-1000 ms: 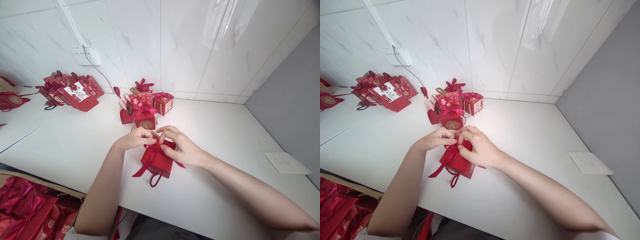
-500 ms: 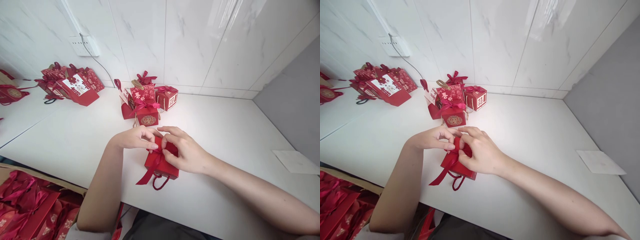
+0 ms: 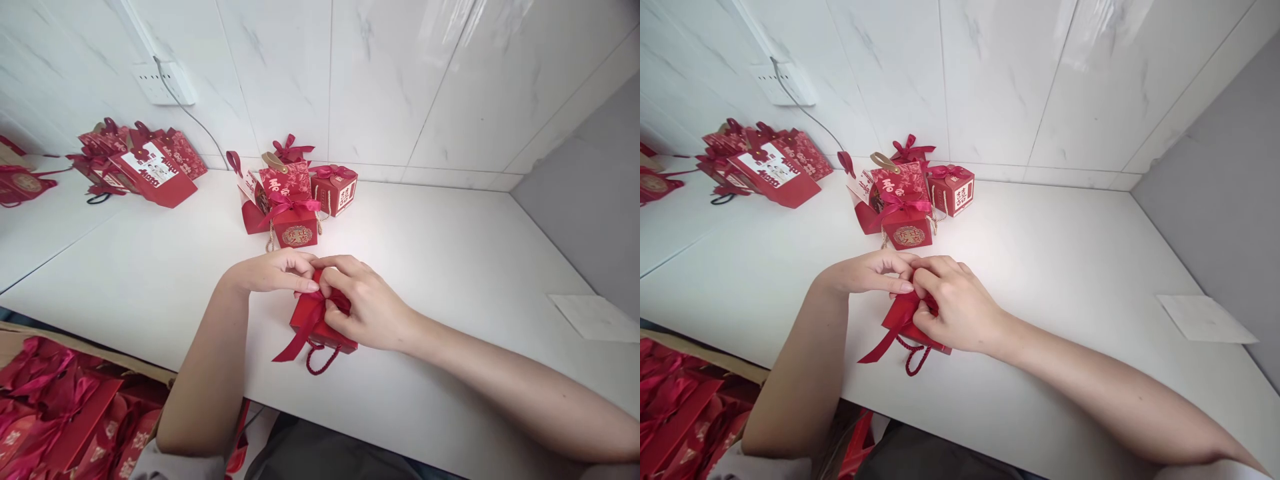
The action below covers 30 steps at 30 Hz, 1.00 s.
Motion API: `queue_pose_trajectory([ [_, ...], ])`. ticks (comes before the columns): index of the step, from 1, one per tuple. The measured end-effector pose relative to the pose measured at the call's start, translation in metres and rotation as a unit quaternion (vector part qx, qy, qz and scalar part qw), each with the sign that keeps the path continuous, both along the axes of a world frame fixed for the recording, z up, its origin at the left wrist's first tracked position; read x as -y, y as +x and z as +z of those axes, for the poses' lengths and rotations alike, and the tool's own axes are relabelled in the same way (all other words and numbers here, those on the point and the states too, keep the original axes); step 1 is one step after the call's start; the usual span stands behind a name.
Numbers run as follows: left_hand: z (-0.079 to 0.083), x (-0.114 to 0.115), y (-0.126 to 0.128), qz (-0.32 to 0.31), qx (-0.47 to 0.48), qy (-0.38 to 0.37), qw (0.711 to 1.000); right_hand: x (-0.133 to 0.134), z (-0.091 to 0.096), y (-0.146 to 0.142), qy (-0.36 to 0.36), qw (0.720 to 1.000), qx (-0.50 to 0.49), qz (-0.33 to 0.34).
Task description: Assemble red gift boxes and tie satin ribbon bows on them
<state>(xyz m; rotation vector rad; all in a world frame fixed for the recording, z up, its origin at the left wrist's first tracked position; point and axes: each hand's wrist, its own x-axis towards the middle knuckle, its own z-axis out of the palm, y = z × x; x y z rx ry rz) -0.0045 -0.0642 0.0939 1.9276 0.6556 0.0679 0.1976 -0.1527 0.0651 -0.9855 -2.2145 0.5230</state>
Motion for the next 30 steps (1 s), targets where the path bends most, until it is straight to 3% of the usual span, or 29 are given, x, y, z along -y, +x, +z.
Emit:
queue_pose_trajectory([
  [10, -0.005, -0.006, -0.004, -0.038, 0.033, -0.024, 0.998, -0.009, -0.005, 0.006, 0.016, 0.999, -0.013, 0.042],
  [15, -0.01, -0.008, -0.006, -0.011, 0.036, -0.022, 0.999, -0.013, -0.008, 0.007, 0.033, 0.998, -0.005, 0.05],
  [21, -0.004, -0.003, -0.004, 0.004, 0.003, -0.01, 1.0, -0.015, 0.016, 0.024, -0.03, 0.997, 0.02, 0.068],
  [25, 0.004, 0.0, -0.003, -0.008, -0.013, 0.006, 1.0, -0.011, 0.028, 0.029, -0.048, 0.998, 0.013, 0.044],
  [30, 0.005, 0.002, -0.003, -0.014, -0.024, 0.033, 0.999, -0.005, 0.013, 0.015, -0.035, 0.999, 0.011, 0.04],
])
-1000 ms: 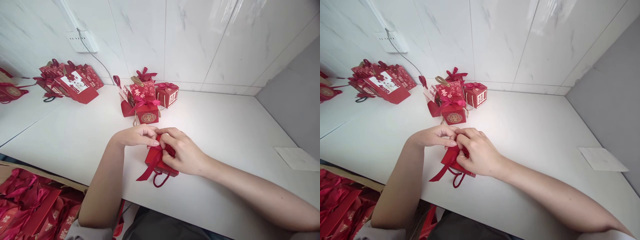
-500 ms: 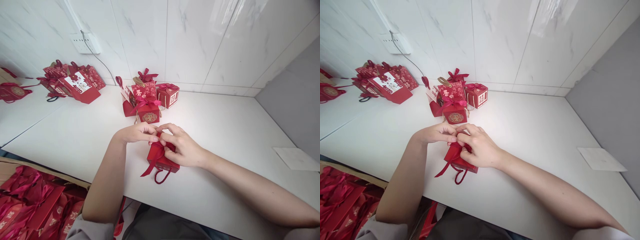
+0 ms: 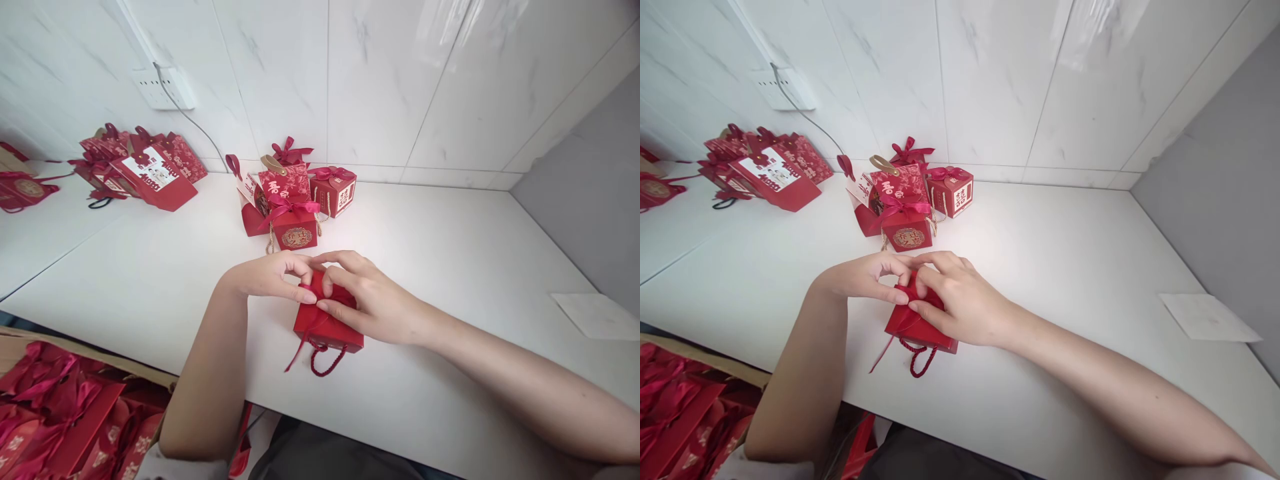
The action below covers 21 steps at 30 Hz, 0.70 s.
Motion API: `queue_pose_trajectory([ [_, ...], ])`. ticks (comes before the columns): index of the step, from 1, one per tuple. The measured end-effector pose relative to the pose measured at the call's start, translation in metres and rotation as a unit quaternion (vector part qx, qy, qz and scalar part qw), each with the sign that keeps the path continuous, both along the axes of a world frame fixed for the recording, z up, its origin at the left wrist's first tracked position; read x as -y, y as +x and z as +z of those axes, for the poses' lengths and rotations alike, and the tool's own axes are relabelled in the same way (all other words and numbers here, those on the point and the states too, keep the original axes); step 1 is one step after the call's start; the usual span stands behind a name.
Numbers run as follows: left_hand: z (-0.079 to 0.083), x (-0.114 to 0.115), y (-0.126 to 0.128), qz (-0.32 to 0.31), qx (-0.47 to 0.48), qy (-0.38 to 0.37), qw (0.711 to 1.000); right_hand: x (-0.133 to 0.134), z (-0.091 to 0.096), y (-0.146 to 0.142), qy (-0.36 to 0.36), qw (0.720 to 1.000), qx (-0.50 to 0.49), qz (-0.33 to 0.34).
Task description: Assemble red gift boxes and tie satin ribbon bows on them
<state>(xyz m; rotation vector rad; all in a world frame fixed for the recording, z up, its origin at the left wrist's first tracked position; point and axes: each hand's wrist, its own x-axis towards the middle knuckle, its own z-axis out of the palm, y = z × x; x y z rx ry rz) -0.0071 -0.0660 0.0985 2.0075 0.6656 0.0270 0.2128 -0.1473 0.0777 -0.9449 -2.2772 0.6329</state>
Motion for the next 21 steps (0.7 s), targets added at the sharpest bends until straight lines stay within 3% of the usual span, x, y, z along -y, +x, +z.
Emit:
queue_pose_trajectory([
  [4, -0.001, 0.001, -0.001, 0.015, -0.036, 0.016, 0.999, -0.003, -0.01, -0.004, -0.042, 0.999, -0.013, 0.0],
  [12, -0.001, 0.001, 0.001, 0.018, -0.045, 0.022, 0.999, -0.005, -0.004, -0.004, -0.102, 0.994, -0.05, -0.005],
  [19, 0.001, 0.002, 0.002, 0.031, -0.043, 0.027, 0.998, -0.021, -0.006, 0.011, -0.06, 0.992, -0.067, 0.088],
  [21, 0.001, 0.001, 0.002, 0.032, -0.023, 0.01, 0.999, -0.024, -0.002, 0.017, -0.03, 0.993, -0.071, 0.084],
])
